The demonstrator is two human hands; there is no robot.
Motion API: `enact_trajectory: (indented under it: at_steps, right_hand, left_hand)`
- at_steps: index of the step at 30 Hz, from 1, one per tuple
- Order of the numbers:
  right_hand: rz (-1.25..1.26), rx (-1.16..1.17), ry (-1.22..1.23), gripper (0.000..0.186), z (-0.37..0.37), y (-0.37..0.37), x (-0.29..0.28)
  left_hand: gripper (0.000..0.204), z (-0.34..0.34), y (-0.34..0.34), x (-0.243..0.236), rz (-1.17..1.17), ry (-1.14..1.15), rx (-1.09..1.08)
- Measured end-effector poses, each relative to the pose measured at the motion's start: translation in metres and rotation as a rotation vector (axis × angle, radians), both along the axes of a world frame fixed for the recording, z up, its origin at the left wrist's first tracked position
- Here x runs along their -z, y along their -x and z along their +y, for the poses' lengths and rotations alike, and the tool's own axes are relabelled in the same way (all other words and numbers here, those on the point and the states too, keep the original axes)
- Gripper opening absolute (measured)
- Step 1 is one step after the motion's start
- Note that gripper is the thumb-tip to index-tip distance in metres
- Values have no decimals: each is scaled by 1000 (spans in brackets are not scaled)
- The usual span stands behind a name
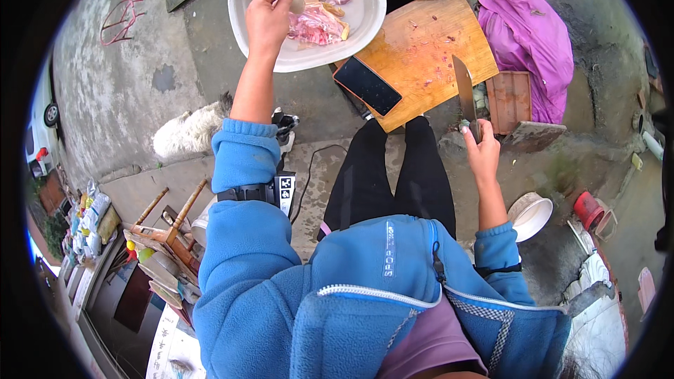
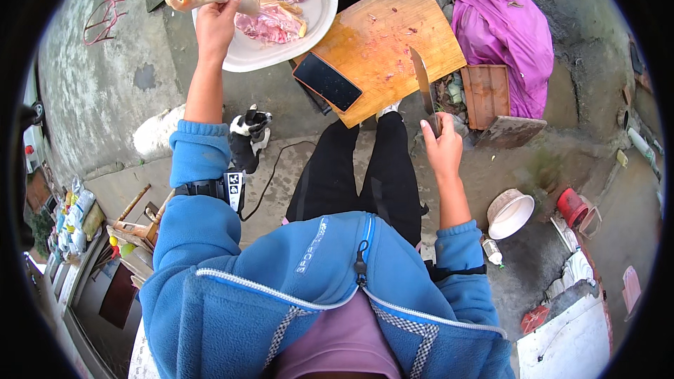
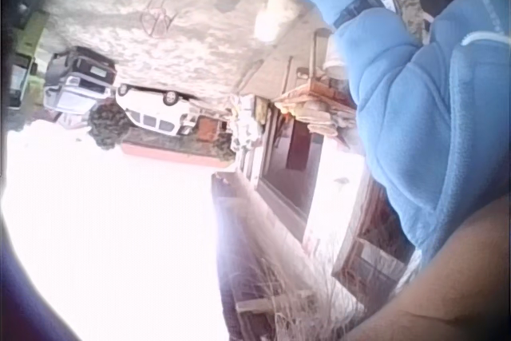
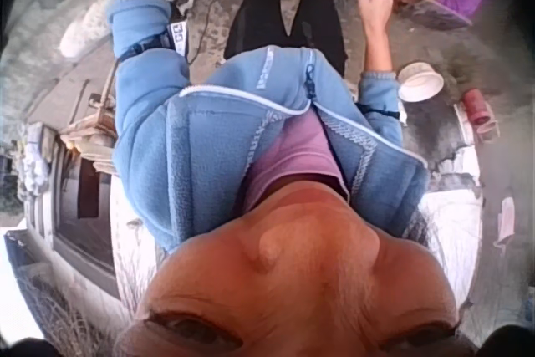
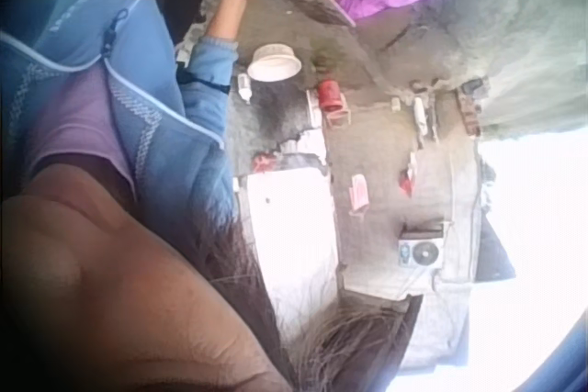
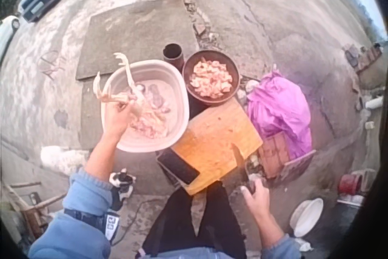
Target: The person uses a cleaver to cut raw chicken pieces on a wooden cutting board. They separate parts of the chicken, including legs and other pieces, and place the cut portions into a nearby bowl. A dog is present nearby and receives a small piece of meat.
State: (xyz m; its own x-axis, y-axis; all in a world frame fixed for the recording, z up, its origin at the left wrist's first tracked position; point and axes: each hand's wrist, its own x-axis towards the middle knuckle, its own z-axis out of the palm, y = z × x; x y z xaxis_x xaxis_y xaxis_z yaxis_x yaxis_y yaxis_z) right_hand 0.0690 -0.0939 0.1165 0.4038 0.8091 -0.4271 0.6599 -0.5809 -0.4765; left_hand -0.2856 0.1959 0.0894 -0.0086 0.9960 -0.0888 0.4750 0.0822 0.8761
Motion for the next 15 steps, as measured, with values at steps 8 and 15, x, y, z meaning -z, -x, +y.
enact_trajectory:
  at_steps: [8, 15]
  right_hand:
    - [-119, -200, 29, 34, 45, -46, 15]
    - [-332, -468, -47, 29, 126, -88, 42]
  left_hand:
    - [24, -24, -4, 38, 397, -388, 54]
    - [35, -13, -30, 77, 768, -52, -250]
